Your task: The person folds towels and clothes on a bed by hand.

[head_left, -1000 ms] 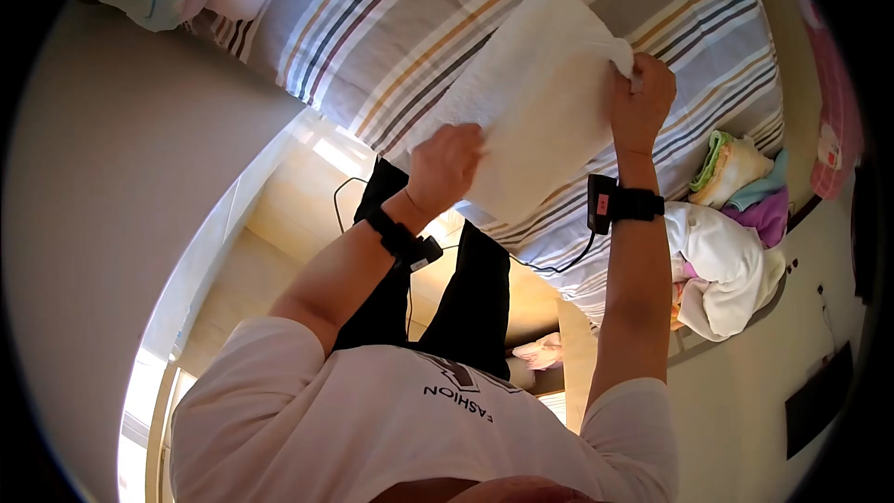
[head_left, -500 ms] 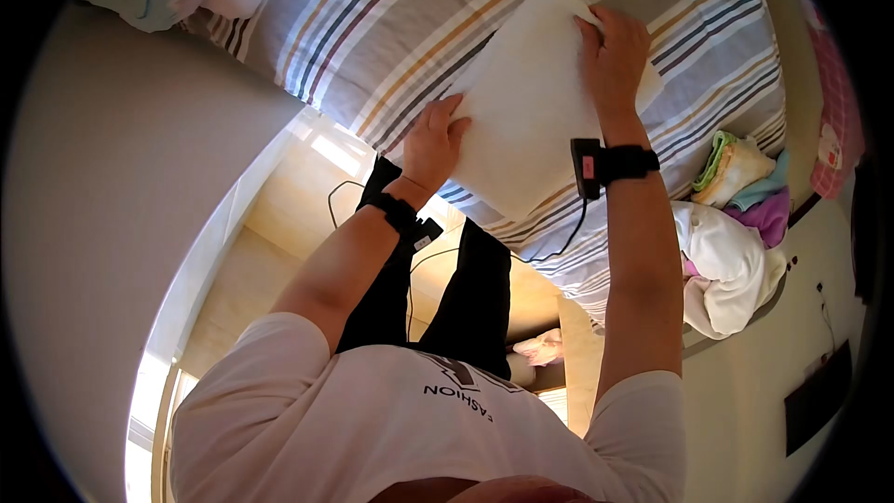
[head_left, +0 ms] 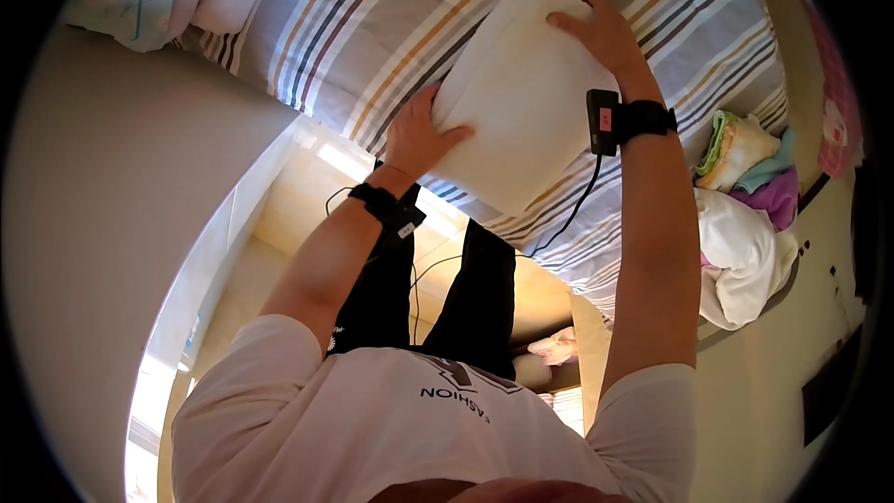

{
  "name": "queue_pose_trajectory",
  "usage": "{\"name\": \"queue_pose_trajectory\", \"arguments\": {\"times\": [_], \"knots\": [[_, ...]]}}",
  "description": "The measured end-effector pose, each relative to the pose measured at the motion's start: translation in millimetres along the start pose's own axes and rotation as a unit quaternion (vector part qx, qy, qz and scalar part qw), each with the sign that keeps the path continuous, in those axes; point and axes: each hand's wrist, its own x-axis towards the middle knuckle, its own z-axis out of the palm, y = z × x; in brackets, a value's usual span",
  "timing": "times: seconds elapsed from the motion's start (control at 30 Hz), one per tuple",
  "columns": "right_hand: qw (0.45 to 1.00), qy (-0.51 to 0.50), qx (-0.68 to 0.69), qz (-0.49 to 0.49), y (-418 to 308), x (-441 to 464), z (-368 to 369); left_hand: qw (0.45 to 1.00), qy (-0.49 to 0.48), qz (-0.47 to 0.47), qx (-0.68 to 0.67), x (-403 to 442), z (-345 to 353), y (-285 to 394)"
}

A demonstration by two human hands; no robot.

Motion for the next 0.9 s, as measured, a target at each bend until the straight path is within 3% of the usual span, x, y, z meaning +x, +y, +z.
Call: {"name": "queue_pose_trajectory", "arguments": {"times": [0.03,0.1,0.13,0.17,0.23,0.27,0.33,0.4,0.47,0.57,0.6,0.67,0.7,0.77,0.8,0.9], "knots": [[0.988,-0.119,0.033,0.095,-11,-5,-14,1.000,-0.001,0.006,0.000,4,-10,5],[0.982,-0.132,0.091,0.102,-15,-18,-36,0.949,-0.226,-0.158,-0.155,17,-34,21],[0.972,-0.150,0.147,0.106,-16,-26,-47,0.950,-0.226,-0.152,-0.153,21,-47,34],[0.973,-0.143,0.146,0.104,-14,-39,-60,0.975,-0.199,-0.086,-0.056,23,-61,50],[0.946,-0.049,0.314,0.059,1,-72,-87,0.987,-0.096,0.086,0.097,20,-90,80],[0.962,-0.012,0.273,0.006,22,-91,-97,0.987,-0.092,0.092,0.099,18,-106,97],[0.983,0.118,0.134,-0.034,2,-146,-119,0.947,0.010,0.295,0.124,5,-130,126],[0.953,0.163,0.237,-0.091,-1,-188,-114,0.934,0.045,0.329,0.132,-10,-132,140],[0.950,0.231,0.193,-0.081,-4,-226,-93,0.901,0.105,0.384,0.170,-24,-118,129],[0.945,0.270,0.184,-0.024,22,-263,-26,0.909,0.069,0.366,0.187,-41,-71,88],[0.962,0.244,0.125,0.007,36,-272,-2,0.915,0.043,0.349,0.198,-45,-54,70],[0.994,0.095,-0.006,0.050,74,-291,39,0.911,-0.008,0.330,0.246,-56,-31,43],[0.994,0.096,-0.002,0.054,83,-297,47,0.923,-0.045,0.299,0.239,-60,-29,44],[0.946,0.111,0.220,0.209,99,-308,66,0.951,-0.091,0.218,0.201,-61,-27,43],[0.945,0.107,0.224,0.213,98,-309,69,0.964,-0.028,0.209,0.161,-59,-27,35],[0.863,0.210,0.409,0.207,92,-289,76,0.976,0.113,0.142,0.118,-27,-28,17]]}}
